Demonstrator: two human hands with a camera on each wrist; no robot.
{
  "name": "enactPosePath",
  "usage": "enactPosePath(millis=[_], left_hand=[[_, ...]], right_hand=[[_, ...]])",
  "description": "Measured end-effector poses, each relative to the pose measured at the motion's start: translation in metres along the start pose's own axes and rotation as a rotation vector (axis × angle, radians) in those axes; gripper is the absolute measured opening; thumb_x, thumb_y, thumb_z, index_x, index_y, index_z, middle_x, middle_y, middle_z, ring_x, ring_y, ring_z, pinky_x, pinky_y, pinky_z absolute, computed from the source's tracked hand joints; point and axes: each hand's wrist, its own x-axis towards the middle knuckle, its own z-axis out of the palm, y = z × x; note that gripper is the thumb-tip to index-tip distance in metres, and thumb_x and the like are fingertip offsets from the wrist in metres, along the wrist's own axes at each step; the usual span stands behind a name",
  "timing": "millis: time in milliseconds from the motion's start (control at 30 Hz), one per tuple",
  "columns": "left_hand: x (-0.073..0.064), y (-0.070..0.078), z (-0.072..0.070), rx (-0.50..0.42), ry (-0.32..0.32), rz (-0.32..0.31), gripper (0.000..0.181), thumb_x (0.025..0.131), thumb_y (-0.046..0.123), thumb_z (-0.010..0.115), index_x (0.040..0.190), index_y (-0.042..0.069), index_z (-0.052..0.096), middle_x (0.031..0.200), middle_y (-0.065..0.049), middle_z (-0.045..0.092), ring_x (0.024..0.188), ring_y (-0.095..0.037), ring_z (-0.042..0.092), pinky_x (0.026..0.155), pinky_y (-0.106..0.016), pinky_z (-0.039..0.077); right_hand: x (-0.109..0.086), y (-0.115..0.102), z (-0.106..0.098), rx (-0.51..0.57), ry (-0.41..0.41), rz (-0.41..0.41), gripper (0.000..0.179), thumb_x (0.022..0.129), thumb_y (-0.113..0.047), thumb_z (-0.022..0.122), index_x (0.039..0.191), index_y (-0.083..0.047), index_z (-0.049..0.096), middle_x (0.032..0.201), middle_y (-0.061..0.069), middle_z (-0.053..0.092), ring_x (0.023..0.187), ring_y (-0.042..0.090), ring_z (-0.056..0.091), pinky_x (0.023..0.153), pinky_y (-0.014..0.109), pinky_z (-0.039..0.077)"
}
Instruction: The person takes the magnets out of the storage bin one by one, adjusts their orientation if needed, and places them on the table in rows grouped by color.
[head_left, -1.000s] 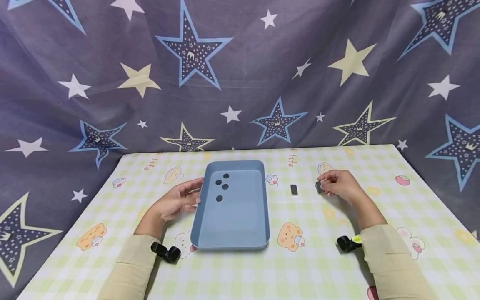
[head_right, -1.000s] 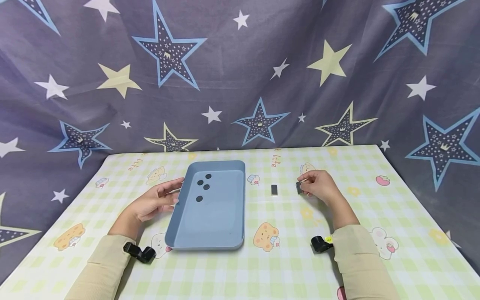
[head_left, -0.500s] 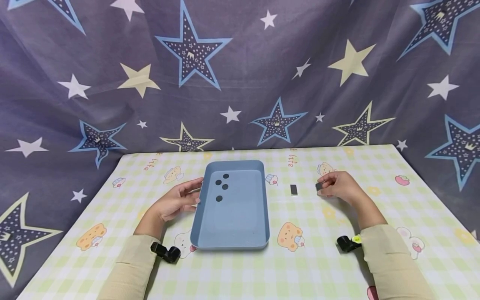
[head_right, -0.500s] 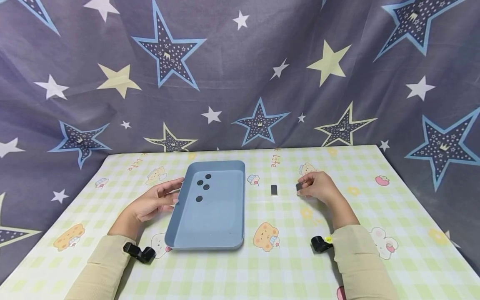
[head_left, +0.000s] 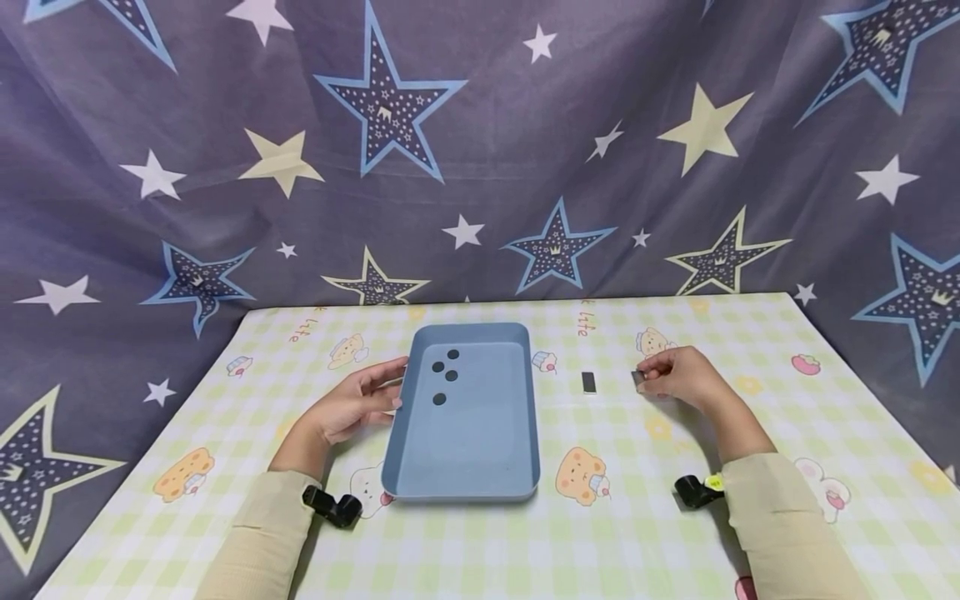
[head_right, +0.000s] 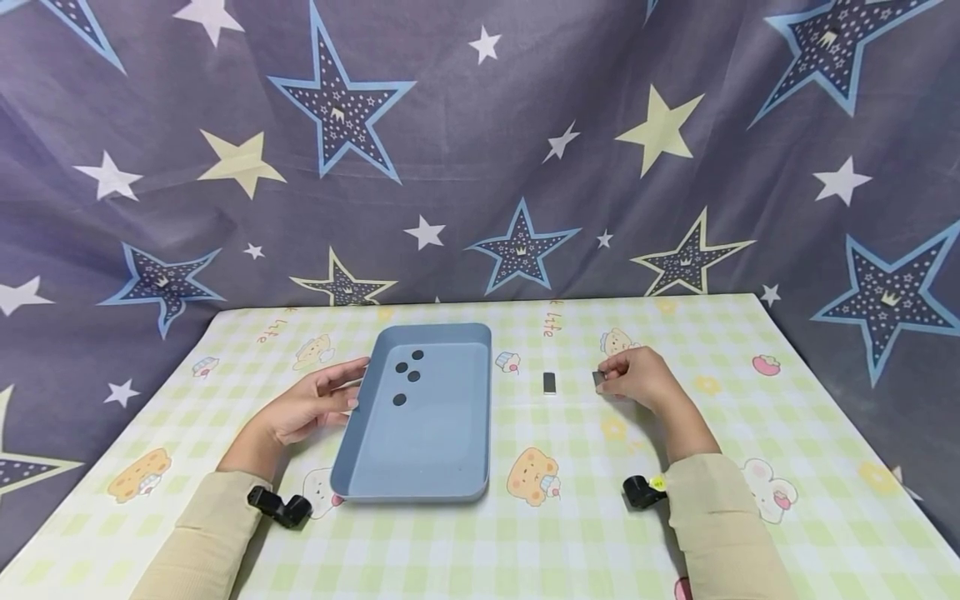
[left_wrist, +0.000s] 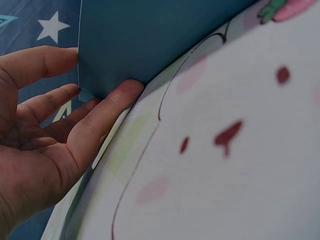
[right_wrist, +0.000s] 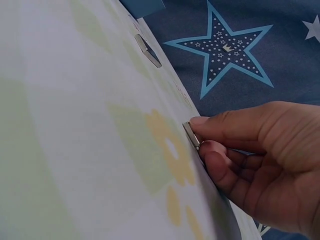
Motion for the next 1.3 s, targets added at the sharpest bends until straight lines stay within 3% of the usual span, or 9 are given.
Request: enactPosePath(millis=[267, 467, 800, 1100, 1300], left_hand=[[0.000, 0.000, 0.002, 0.007, -0.006, 0.000, 0.074, 0.092, -0.007, 0.055, 0.155, 0.000, 0.016, 0.157, -0.024, 0.021, 0.133, -0.028, 0.043, 0.086, -0.039, 0.054], [0.000, -0.001, 0.001, 0.007, -0.005, -0.002, 0.074, 0.092, -0.006, 0.056, 0.155, 0.000, 0.017, 0.157, -0.024, 0.022, 0.135, -0.031, 0.041, 0.087, -0.039, 0.053], [0.000, -0.001, 0.000, 0.006, 0.000, -0.001, 0.074, 0.092, -0.006, 0.057, 0.155, 0.000, 0.018, 0.157, -0.024, 0.022, 0.135, -0.031, 0.041, 0.086, -0.039, 0.054], [0.000, -0.001, 0.000, 0.005, 0.003, 0.000, 0.075, 0.091, -0.006, 0.057, 0.155, 0.000, 0.019, 0.156, -0.024, 0.023, 0.134, -0.030, 0.042, 0.086, -0.040, 0.054], [0.000, -0.001, -0.001, 0.008, 0.001, 0.002, 0.075, 0.091, -0.006, 0.057, 0.155, 0.000, 0.019, 0.156, -0.024, 0.023, 0.135, -0.031, 0.041, 0.086, -0.040, 0.054]], right_hand=[[-0.002, -0.001, -0.002, -0.026, 0.011, -0.028, 0.036, 0.082, -0.003, 0.076, 0.113, 0.011, 0.065, 0.084, 0.007, 0.063, 0.072, 0.017, 0.056, 0.060, 0.028, 0.051], [-0.002, 0.000, -0.004, -0.033, 0.034, -0.095, 0.038, 0.082, -0.007, 0.076, 0.114, 0.009, 0.064, 0.089, 0.009, 0.062, 0.079, 0.020, 0.055, 0.064, 0.025, 0.050], [-0.005, -0.008, -0.001, 0.027, 0.085, -0.224, 0.034, 0.084, -0.012, 0.076, 0.113, 0.004, 0.068, 0.096, 0.015, 0.064, 0.082, 0.019, 0.057, 0.064, 0.024, 0.049], [-0.005, -0.014, 0.004, 0.103, 0.072, -0.255, 0.032, 0.086, -0.008, 0.073, 0.115, 0.003, 0.067, 0.112, 0.023, 0.062, 0.087, 0.019, 0.061, 0.068, 0.026, 0.052], [-0.005, -0.019, 0.008, 0.125, 0.071, -0.306, 0.031, 0.086, -0.005, 0.073, 0.115, 0.004, 0.066, 0.111, 0.026, 0.061, 0.087, 0.021, 0.061, 0.073, 0.026, 0.053]])
